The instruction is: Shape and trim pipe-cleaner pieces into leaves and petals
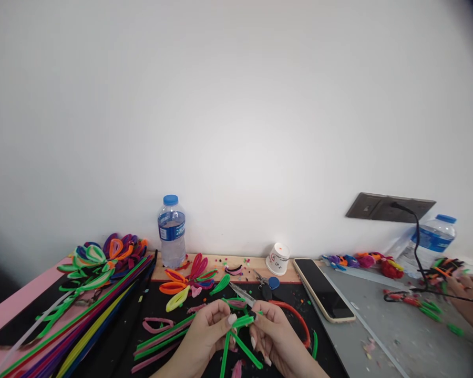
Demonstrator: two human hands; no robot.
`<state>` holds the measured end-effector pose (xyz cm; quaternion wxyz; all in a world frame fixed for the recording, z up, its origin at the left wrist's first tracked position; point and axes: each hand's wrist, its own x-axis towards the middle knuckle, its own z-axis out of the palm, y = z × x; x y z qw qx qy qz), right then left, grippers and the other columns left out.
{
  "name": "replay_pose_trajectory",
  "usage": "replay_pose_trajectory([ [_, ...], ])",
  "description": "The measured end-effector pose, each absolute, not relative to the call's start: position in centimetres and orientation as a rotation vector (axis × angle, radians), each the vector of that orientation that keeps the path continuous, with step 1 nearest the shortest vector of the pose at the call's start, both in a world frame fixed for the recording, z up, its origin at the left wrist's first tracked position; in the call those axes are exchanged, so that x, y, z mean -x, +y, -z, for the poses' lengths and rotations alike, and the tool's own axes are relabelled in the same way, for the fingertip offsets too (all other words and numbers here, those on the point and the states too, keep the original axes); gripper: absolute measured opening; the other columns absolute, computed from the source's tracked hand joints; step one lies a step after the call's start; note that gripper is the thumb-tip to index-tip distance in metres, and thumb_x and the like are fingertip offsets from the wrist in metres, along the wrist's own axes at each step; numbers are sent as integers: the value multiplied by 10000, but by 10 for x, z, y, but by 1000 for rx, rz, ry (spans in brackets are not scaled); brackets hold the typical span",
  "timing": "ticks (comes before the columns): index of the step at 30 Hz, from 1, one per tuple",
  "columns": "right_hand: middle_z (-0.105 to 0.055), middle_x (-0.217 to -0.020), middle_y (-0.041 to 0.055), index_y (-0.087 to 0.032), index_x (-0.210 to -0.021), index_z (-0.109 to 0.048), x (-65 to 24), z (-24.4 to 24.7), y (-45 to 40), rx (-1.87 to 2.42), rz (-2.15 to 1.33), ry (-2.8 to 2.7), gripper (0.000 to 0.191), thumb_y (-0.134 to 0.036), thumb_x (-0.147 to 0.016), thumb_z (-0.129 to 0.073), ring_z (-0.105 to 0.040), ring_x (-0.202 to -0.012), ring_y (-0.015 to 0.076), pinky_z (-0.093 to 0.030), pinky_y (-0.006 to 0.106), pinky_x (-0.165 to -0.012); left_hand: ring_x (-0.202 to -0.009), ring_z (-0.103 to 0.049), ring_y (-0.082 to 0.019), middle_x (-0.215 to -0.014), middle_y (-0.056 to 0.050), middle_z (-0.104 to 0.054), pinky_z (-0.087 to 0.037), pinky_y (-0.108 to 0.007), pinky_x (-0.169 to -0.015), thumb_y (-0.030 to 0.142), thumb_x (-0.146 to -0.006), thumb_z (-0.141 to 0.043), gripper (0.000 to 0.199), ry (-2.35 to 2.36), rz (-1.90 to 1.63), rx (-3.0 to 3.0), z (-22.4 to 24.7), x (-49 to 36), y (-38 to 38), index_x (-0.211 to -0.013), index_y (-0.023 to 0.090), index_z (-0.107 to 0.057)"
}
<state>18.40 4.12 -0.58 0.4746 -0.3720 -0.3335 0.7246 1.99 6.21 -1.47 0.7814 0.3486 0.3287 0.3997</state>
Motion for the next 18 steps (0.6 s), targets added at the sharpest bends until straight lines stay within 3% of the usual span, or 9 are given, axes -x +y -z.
replay_pose_trajectory([
  [6, -529, -421, -51, -161, -710, -493, -185, 7, 40, 910, -1752, -807, 334, -404, -713, -722, -379, -277, 37, -229, 117, -261, -456, -505, -97, -516, 66, -469, -399, -212, -478, 434, -634, -760, 412, 786, -786, -1006, 24, -21, 62, -879, 125, -640],
  [11, -513, -425, -53, -145, -719, -526, -184, 5, 38, 944, -1726, -834, 305, -391, -733, -707, -355, -283, 29, -257, 117, -269, -466, -508, -116, -552, 16, -525, -410, -240, -495, 529, -650, -692, 422, 808, -723, -1162, 20, -22, 57, -640, 115, -610],
  [18, -576, -495, -7, -128, -805, -533, -181, 6, 38, 852, -1732, -994, 394, -511, -774, -622, -454, -305, 60, -345, 138, -282, -435, -480, -110, -522, 37, -501, -378, -224, -460, 562, -671, -656, 432, 858, -802, -1149, 17, -21, 57, -641, 142, -561],
])
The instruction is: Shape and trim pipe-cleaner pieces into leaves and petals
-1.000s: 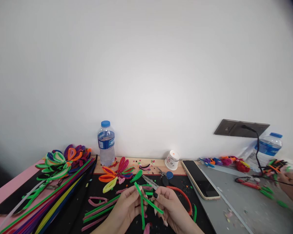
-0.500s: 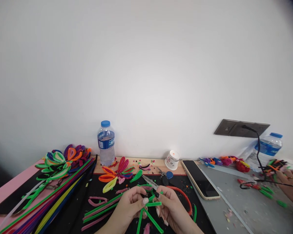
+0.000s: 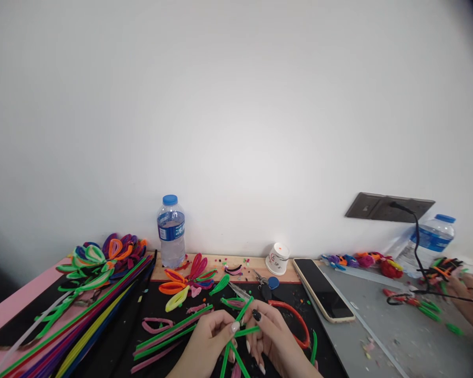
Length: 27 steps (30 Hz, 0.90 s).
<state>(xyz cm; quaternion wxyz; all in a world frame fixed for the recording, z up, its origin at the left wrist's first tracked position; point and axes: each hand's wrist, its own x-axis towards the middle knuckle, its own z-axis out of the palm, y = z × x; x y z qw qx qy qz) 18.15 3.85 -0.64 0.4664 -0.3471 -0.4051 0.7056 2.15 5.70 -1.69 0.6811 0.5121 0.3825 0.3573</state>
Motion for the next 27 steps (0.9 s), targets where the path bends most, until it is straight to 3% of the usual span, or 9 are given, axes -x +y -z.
replay_pose_trajectory([
  [6, -566, -445, -13, -149, -647, -465, -180, 16, 38, 990, -1688, -980, 428, -529, -763, -622, -405, -248, 34, -236, 105, -236, -432, -507, -102, -508, 43, -511, -350, -197, -445, 570, -646, -676, 447, 892, -806, -1083, 13, -21, 59, -625, 143, -546],
  [16, -517, -415, -35, -158, -615, -457, -181, 10, 40, 991, -1680, -799, 424, -517, -770, -620, -338, -250, 16, -171, 115, -242, -537, -580, -123, -592, -3, -612, -484, -257, -575, 474, -530, -806, 436, 781, -743, -917, 13, -22, 58, -689, 117, -611],
  [20, -521, -490, -48, -174, -704, -447, -180, 11, 41, 941, -1638, -852, 380, -498, -768, -637, -379, -303, 27, -247, 120, -277, -553, -585, -124, -603, -6, -622, -494, -258, -595, 449, -563, -798, 397, 797, -799, -901, 11, -21, 59, -692, 117, -625],
  [25, -527, -738, -11, -187, -846, -462, -178, 10, 37, 934, -1519, -1117, 362, -406, -711, -716, -498, -583, 88, -385, 141, -405, -590, -604, -149, -654, -19, -640, -508, -279, -603, 443, -572, -792, 389, 858, -904, -838, 12, -18, 63, -712, 124, -619],
  [27, -513, -814, -3, -201, -855, -444, -176, 9, 34, 957, -1435, -1240, 320, -290, -705, -712, -499, -668, 103, -408, 155, -465, -612, -612, -150, -668, -17, -641, -512, -277, -621, 421, -588, -789, 366, 876, -938, -825, 14, -17, 64, -726, 126, -623],
])
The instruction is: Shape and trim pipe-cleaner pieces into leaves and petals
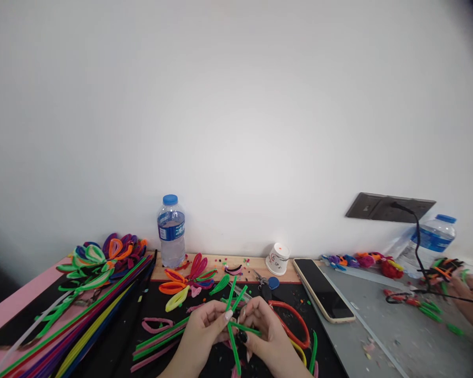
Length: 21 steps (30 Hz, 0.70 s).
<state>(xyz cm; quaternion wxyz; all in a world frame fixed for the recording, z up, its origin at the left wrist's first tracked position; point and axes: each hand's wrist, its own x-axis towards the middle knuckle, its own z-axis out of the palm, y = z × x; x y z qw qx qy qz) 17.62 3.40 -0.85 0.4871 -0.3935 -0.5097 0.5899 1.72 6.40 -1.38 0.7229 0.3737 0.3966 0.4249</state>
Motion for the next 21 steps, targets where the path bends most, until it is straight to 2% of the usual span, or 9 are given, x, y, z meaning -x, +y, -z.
replay_pose_trajectory([
  [3, -491, -895, 4, -214, -820, -425, -173, 8, 30, 1050, -1276, -1461, 342, -55, -610, -643, -497, -722, 110, -395, 153, -493, -628, -617, -147, -664, -4, -633, -520, -288, -667, 397, -617, -778, 328, 896, -970, -804, 14, -17, 63, -748, 135, -631],
  [5, -484, -932, 17, -216, -789, -424, -171, 9, 28, 1114, -1133, -1634, 364, 8, -547, -578, -504, -727, 121, -383, 148, -458, -606, -601, -134, -631, 14, -611, -524, -287, -666, 392, -605, -787, 326, 914, -984, -790, 13, -17, 62, -737, 138, -631],
  [10, -510, -1020, 59, -217, -797, -431, -171, 10, 27, 1185, -851, -1831, 327, 15, -574, -492, -550, -800, 153, -405, 166, -482, -610, -561, -110, -617, 25, -591, -522, -254, -654, 392, -605, -789, 323, 937, -1018, -801, 12, -18, 61, -739, 140, -639],
  [12, -515, -1033, 69, -212, -788, -436, -172, 9, 26, 1199, -801, -1848, 278, 3, -618, -482, -553, -765, 143, -410, 180, -502, -599, -547, -104, -602, 33, -575, -522, -247, -643, 406, -597, -790, 335, 949, -1018, -802, 12, -18, 62, -740, 141, -642],
  [15, -523, -1005, 75, -204, -758, -438, -174, 6, 26, 1202, -733, -1858, 189, -26, -701, -461, -546, -730, 138, -420, 207, -551, -588, -537, -101, -596, 41, -558, -526, -248, -635, 433, -579, -792, 363, 963, -1020, -812, 13, -17, 64, -736, 142, -643],
  [18, -525, -971, 76, -207, -753, -422, -176, 4, 26, 1189, -712, -1828, 168, -39, -748, -429, -552, -829, 168, -428, 223, -607, -603, -561, -112, -626, 29, -590, -526, -257, -648, 452, -593, -776, 371, 967, -1004, -857, 14, -16, 65, -746, 143, -638],
  [21, -527, -928, 65, -211, -759, -402, -175, 3, 27, 1158, -717, -1813, 158, -55, -760, -427, -539, -832, 174, -435, 255, -676, -604, -578, -124, -639, 19, -609, -520, -258, -635, 461, -601, -765, 376, 959, -1000, -917, 15, -16, 66, -745, 142, -626],
])
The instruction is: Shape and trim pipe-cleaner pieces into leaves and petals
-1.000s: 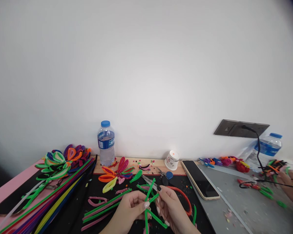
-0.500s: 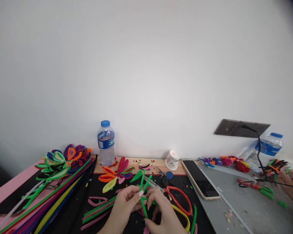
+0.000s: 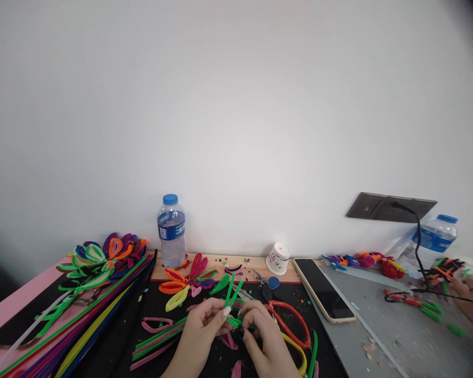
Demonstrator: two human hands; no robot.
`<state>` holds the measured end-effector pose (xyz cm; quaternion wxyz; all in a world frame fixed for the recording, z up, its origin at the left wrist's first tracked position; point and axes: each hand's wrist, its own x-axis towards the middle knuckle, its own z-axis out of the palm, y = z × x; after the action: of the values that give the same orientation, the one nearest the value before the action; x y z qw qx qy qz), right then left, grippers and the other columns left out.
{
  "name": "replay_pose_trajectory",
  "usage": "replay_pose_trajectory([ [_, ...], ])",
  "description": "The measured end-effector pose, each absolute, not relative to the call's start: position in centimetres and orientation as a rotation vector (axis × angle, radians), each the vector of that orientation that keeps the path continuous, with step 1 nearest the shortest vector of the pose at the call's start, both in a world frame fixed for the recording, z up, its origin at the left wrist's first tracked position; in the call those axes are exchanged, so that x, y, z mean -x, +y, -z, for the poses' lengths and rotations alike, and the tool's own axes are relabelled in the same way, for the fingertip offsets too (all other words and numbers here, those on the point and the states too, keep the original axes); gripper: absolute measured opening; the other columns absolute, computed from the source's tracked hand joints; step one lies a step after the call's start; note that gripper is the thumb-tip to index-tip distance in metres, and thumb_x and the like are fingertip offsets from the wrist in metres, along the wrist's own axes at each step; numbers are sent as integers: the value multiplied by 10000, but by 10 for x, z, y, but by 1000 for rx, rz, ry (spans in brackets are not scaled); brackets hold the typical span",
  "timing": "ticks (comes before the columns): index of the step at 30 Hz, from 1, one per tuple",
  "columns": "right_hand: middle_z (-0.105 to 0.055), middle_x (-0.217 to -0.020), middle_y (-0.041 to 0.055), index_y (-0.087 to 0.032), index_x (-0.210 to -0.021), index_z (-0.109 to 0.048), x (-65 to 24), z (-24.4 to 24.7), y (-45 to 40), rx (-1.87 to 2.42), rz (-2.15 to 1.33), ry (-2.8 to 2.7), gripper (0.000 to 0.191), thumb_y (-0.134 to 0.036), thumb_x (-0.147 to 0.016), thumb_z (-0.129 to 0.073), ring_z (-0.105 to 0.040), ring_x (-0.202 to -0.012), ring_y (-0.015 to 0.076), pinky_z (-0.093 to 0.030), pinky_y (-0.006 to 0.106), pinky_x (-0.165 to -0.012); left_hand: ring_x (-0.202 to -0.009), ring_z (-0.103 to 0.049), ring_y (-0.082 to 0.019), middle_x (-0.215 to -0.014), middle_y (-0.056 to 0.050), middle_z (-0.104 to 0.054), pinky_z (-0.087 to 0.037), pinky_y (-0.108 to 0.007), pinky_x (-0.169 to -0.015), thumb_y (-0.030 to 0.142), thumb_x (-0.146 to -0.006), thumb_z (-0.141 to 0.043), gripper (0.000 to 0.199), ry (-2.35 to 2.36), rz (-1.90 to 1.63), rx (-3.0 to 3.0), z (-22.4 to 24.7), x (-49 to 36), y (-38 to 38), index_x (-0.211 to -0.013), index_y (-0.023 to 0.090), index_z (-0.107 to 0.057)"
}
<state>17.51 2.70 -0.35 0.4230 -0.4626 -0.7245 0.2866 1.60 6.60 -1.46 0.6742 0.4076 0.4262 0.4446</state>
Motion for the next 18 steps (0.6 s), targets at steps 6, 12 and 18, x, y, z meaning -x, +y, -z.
replay_pose_trajectory([
  [6, -532, -874, 51, -209, -754, -421, -176, 4, 28, 1103, -779, -1782, 98, -126, -800, -445, -520, -837, 183, -424, 293, -736, -599, -576, -139, -637, 11, -605, -496, -256, -610, 436, -680, -704, 312, 956, -1035, -1051, 16, -16, 65, -758, 146, -618],
  [12, -533, -863, 50, -204, -723, -432, -181, 12, 34, 1113, -983, -1655, 144, -262, -838, -496, -508, -809, 178, -411, 270, -678, -589, -567, -149, -638, 9, -592, -467, -256, -585, 395, -763, -617, 254, 985, -1031, -1213, 19, -14, 64, -817, 147, -614],
  [18, -471, -728, -2, -201, -680, -401, -184, 21, 39, 1157, -1118, -1466, 313, -437, -868, -483, -451, -628, 125, -382, 238, -566, -567, -554, -147, -601, 24, -556, -452, -251, -567, 388, -766, -604, 239, 943, -979, -1223, 22, -15, 65, -801, 152, -591],
])
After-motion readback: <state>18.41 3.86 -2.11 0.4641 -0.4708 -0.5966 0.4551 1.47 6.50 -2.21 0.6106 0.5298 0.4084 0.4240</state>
